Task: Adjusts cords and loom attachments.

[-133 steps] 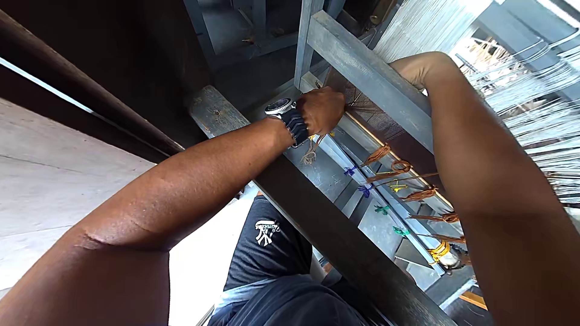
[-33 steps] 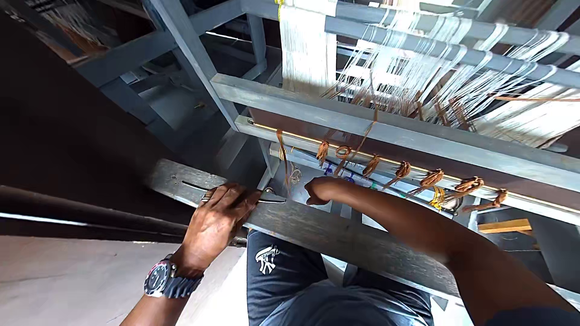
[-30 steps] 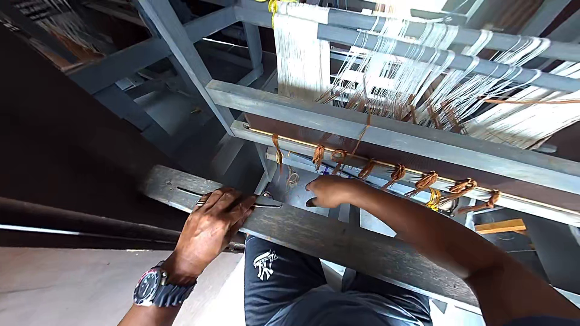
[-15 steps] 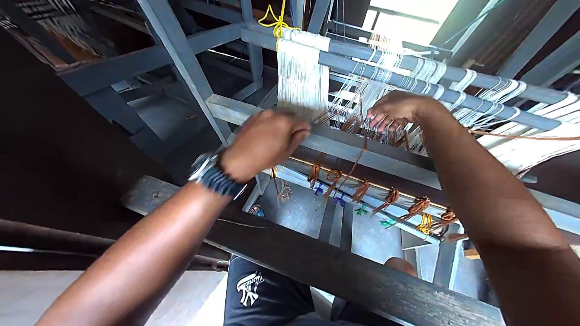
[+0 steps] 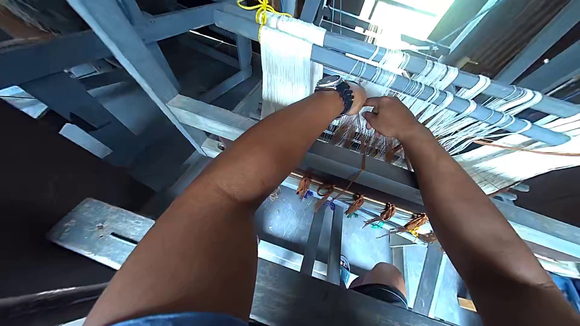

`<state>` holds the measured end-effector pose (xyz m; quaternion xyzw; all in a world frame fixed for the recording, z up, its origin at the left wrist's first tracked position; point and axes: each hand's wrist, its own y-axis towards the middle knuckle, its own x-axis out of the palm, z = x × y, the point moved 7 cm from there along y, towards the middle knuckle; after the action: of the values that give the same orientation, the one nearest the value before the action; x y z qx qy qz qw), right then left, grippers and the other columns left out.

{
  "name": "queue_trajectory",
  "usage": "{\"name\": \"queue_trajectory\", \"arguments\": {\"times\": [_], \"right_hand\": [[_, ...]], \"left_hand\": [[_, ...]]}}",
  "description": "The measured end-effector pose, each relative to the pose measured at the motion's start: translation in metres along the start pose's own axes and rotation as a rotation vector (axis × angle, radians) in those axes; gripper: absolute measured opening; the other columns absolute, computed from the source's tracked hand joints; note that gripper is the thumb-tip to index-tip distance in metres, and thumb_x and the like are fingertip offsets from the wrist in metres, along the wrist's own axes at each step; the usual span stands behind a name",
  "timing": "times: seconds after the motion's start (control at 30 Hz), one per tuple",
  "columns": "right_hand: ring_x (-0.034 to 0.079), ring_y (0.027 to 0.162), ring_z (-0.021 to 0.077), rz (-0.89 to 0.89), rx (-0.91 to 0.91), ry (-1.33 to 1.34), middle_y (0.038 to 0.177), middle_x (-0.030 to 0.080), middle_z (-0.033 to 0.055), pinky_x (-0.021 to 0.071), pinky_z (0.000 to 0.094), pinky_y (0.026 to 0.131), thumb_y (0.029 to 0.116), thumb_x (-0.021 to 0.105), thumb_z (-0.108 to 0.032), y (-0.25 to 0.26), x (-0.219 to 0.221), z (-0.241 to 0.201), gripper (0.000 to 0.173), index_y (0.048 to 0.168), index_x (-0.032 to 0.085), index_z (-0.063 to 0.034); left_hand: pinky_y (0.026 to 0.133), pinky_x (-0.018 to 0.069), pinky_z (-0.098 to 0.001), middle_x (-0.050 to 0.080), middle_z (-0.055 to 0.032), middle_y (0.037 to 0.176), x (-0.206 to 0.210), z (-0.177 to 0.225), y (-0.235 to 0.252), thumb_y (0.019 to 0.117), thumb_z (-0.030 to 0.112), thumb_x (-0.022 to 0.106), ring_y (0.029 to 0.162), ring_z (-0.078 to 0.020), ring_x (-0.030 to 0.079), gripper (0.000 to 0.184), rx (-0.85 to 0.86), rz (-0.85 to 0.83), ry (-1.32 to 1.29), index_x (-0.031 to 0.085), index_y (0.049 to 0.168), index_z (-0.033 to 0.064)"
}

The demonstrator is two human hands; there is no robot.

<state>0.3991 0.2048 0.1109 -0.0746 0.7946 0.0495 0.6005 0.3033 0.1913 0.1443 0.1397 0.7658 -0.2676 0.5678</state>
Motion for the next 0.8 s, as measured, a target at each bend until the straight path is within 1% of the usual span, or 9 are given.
{"name": "queue_trajectory", "arguments": {"times": [0.1,0.17,0.23,0.33,0.4,0.47,0.63,0.73,0.8], "right_hand": [[0.070,0.071,0.0319,0.051,0.011,-0.031,0.086,0.072,0.0140,0.0570,0.0571,0.069,0.1058,0.052,-0.023,0.002,-0.002,-0.003,0.034,0.138,0.063,-0.0195],[0.071,0.079,0.0350,0.052,0.021,-0.085,0.093,0.072,0.0166,0.0565,0.0589,0.072,0.1058,0.052,-0.022,0.003,-0.001,-0.007,0.039,0.145,0.058,-0.0217],[0.070,0.093,0.0400,0.049,0.046,-0.147,0.106,0.071,0.0198,0.0545,0.0634,0.078,0.1047,0.053,-0.023,0.004,-0.001,-0.008,0.045,0.150,0.053,-0.0239],[0.067,0.107,0.0443,0.058,0.059,-0.196,0.119,0.068,0.0225,0.0520,0.0676,0.083,0.1028,0.055,-0.023,0.004,-0.001,-0.006,0.046,0.149,0.054,-0.0239],[0.068,0.102,0.0436,0.062,0.056,-0.193,0.116,0.069,0.0224,0.0528,0.0670,0.080,0.1025,0.055,-0.023,0.005,0.000,-0.003,0.044,0.147,0.056,-0.0234],[0.071,0.089,0.0399,0.047,0.055,-0.166,0.106,0.071,0.0209,0.0551,0.0640,0.075,0.1037,0.053,-0.022,0.004,0.001,-0.001,0.042,0.146,0.057,-0.0227],[0.071,0.082,0.0367,0.025,0.052,-0.093,0.099,0.072,0.0183,0.0554,0.0619,0.074,0.1039,0.052,-0.019,0.000,0.002,0.003,0.042,0.145,0.058,-0.0228],[0.068,0.062,0.0263,-0.006,0.063,0.007,0.087,0.072,0.0131,0.0582,0.0496,0.062,0.1057,0.050,-0.019,-0.003,0.004,0.004,0.041,0.146,0.057,-0.0239],[0.066,0.055,0.0209,-0.023,0.086,0.137,0.088,0.074,0.0125,0.0584,0.0410,0.056,0.1071,0.049,-0.018,-0.007,0.004,0.003,0.040,0.145,0.058,-0.0232]], "left_hand": [[0.089,0.0497,-0.0561,0.065,-0.0233,0.108,0.006,-0.005,0.010,0.1032,0.006,0.054,0.099,-0.0375,0.065,0.018,-0.008,-0.031,0.003,0.065,0.108,-0.0071],[0.081,0.0516,-0.0519,0.066,-0.0199,0.099,0.009,-0.012,0.015,0.1046,0.008,0.051,0.090,-0.0325,0.066,0.020,-0.025,-0.054,-0.091,0.066,0.103,-0.0051],[0.065,0.0549,-0.0396,0.065,-0.0133,0.085,0.016,-0.022,0.020,0.1060,0.013,0.047,0.070,-0.0218,0.064,0.024,-0.095,-0.056,-0.340,0.065,0.102,-0.0015],[0.064,0.0583,-0.0385,0.067,-0.0131,0.089,0.038,-0.035,0.033,0.1067,0.021,0.048,0.067,-0.0205,0.066,0.025,-0.229,-0.063,-0.817,0.063,0.115,0.0021],[0.066,0.0594,-0.0376,0.071,-0.0117,0.095,0.050,-0.039,0.040,0.1076,0.025,0.049,0.070,-0.0194,0.069,0.028,-0.256,-0.093,-0.992,0.064,0.122,0.0069],[0.066,0.0570,-0.0345,0.072,-0.0086,0.095,0.055,-0.037,0.037,0.1098,0.031,0.046,0.070,-0.0168,0.068,0.031,-0.242,-0.112,-1.070,0.066,0.121,0.0098],[0.057,0.0492,-0.0290,0.070,-0.0037,0.081,0.060,-0.034,0.031,0.1093,0.034,0.045,0.059,-0.0124,0.059,0.034,-0.230,-0.129,-1.129,0.071,0.111,0.0127],[0.056,0.0482,-0.0286,0.069,-0.0028,0.080,0.061,-0.033,0.029,0.1094,0.040,0.046,0.059,-0.0121,0.059,0.037,-0.212,-0.135,-1.137,0.072,0.108,0.0138],[0.056,0.0483,-0.0280,0.070,-0.0016,0.082,0.060,-0.034,0.027,0.1085,0.043,0.048,0.060,-0.0114,0.060,0.038,-0.195,-0.122,-1.131,0.073,0.106,0.0147]]}}
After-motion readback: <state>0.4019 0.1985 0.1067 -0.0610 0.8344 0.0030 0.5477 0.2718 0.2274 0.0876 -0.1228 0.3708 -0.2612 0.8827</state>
